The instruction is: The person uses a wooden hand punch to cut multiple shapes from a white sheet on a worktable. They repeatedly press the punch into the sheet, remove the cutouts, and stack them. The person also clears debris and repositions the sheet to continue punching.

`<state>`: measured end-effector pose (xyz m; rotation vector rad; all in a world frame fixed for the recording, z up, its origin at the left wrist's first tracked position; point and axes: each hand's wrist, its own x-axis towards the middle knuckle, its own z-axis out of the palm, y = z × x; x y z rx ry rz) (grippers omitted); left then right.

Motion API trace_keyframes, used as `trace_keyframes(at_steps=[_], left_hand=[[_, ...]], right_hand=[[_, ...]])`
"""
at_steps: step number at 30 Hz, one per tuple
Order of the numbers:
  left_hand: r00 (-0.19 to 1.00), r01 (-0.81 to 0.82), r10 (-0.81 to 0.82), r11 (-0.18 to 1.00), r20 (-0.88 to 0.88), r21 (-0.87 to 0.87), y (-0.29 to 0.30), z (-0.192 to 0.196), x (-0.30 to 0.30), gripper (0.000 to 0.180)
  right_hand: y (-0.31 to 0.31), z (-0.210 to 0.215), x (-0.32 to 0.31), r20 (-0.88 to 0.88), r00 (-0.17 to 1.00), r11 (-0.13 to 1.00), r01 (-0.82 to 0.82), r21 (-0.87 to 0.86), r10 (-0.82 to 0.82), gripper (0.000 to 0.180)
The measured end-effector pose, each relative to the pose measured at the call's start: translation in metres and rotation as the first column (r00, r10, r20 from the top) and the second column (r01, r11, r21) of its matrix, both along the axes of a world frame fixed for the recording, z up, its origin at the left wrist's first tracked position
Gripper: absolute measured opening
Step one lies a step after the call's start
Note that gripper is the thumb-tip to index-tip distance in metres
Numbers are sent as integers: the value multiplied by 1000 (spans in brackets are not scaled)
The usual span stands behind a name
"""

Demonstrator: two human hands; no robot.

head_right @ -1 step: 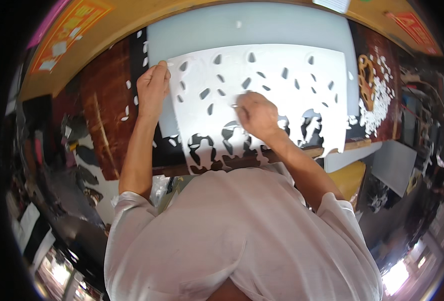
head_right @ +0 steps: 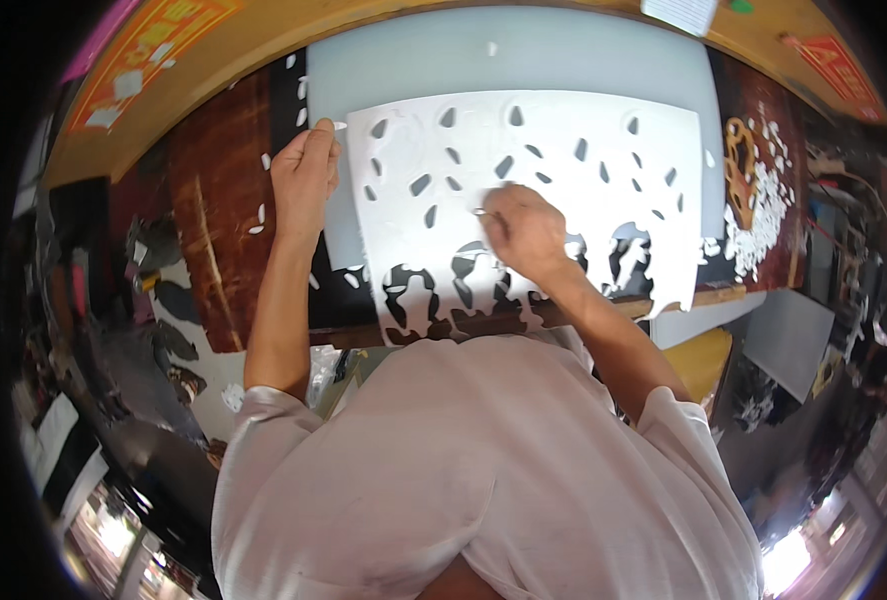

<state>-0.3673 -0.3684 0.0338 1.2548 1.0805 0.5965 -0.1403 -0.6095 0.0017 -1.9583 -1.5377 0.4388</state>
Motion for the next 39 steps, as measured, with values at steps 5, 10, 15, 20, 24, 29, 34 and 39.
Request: trace_keyframes(at_steps=[5, 10, 15, 20, 24, 29, 34, 39], left_hand=[[934, -100, 221, 915, -279, 391, -59, -16, -49, 46], [832, -72, 228, 948, -506, 309, -140, -32, -37, 34], [825, -55, 133, 986, -550, 155, -112, -35, -30, 39], [724, 96, 54, 979, -688, 177, -97, -28, -28, 43], [749, -10, 132, 982, -650, 188, -95, -27, -24, 50], [799, 36, 13, 997, -601, 69, -74, -27, -24, 59], [784, 115, 23, 977, -621, 181, -82, -30, -17, 53], [832, -92, 87, 996, -548, 18, -76, -37, -20, 56]], right_hand=[[10, 16, 1, -498, 855, 979, 50, -196, -143, 26], [50, 17, -32, -427, 873, 960, -278, -36, 237, 32], [83, 4, -58, -110, 886, 876, -462, -140, 450, 37], [80, 3, -57, -40, 856, 825, -508, -248, 515, 40], [79, 4, -60, -9, 856, 832, -505, -231, 517, 37], [84, 3, -60, -22, 867, 836, -487, -252, 498, 33], [75, -4, -55, -273, 913, 917, -358, -176, 304, 34], [69, -11, -55, -282, 899, 932, -359, -43, 334, 36]])
